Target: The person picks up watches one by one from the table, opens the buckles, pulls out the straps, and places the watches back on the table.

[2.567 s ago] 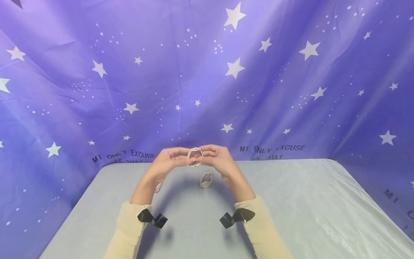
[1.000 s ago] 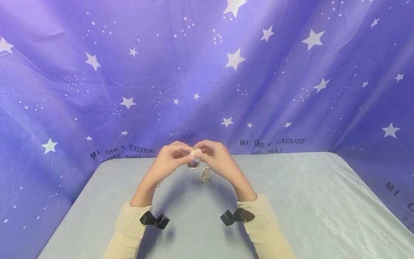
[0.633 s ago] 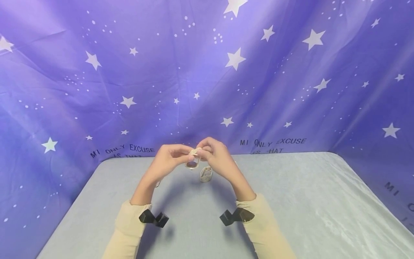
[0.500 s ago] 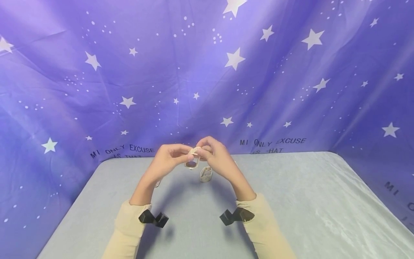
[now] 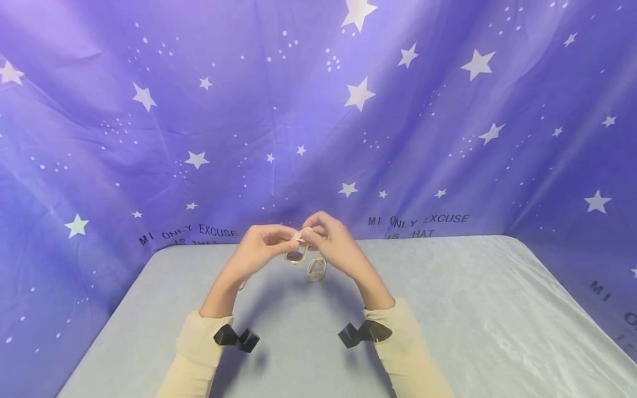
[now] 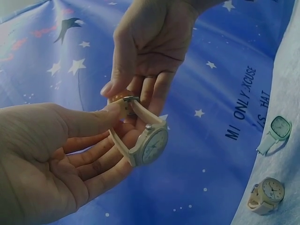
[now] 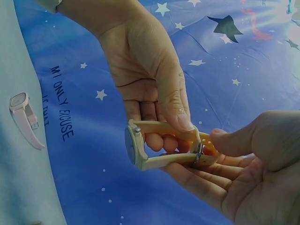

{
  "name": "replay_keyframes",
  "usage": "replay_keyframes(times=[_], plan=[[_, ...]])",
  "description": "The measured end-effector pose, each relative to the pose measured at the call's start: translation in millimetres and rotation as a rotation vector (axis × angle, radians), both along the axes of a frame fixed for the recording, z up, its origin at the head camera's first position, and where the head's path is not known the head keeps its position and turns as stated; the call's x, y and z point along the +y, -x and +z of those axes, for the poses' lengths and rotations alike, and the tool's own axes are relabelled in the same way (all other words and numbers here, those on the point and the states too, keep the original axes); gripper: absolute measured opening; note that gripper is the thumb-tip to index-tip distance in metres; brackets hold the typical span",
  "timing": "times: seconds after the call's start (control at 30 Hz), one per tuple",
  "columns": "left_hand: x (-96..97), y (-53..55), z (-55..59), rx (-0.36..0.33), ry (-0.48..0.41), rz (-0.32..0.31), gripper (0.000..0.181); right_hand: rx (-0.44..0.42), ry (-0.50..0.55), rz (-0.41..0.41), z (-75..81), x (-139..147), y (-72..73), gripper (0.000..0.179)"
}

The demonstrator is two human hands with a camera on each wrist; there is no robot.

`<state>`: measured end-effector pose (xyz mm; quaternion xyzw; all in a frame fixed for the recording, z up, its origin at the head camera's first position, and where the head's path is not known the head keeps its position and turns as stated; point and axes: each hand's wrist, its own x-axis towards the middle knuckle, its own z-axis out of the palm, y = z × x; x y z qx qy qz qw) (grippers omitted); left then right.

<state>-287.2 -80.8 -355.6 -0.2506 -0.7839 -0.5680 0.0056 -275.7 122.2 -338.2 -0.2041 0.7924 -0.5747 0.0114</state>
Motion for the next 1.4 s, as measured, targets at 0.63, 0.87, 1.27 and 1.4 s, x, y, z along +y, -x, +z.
replay_keyframes(times=[0.63, 0.87, 1.27, 1.4], plan=[[-3.4, -6.3, -5.0, -0.107, -0.047, 0.014, 0.022, -0.04, 0.107, 0.026, -1.9, 3, -4.3, 0.017], [-3.2, -6.1, 0.8, -0.216, -0.052, -0.029, 0.032, 0.011, 0.13, 0.037, 3.2, 2, -4.6, 0.015], [-1.2, -5.6, 1.8, -0.308, -0.078, -0.082, 0.031, 0.062, 0.086, 0.012, 2.0, -5, -6.9, 0.013], [0.7, -4.8, 2.8, -0.33, -0.095, -0.063, 0.03, 0.088, 0.079, 0.022, 0.8, -5, -7.3, 0.013]])
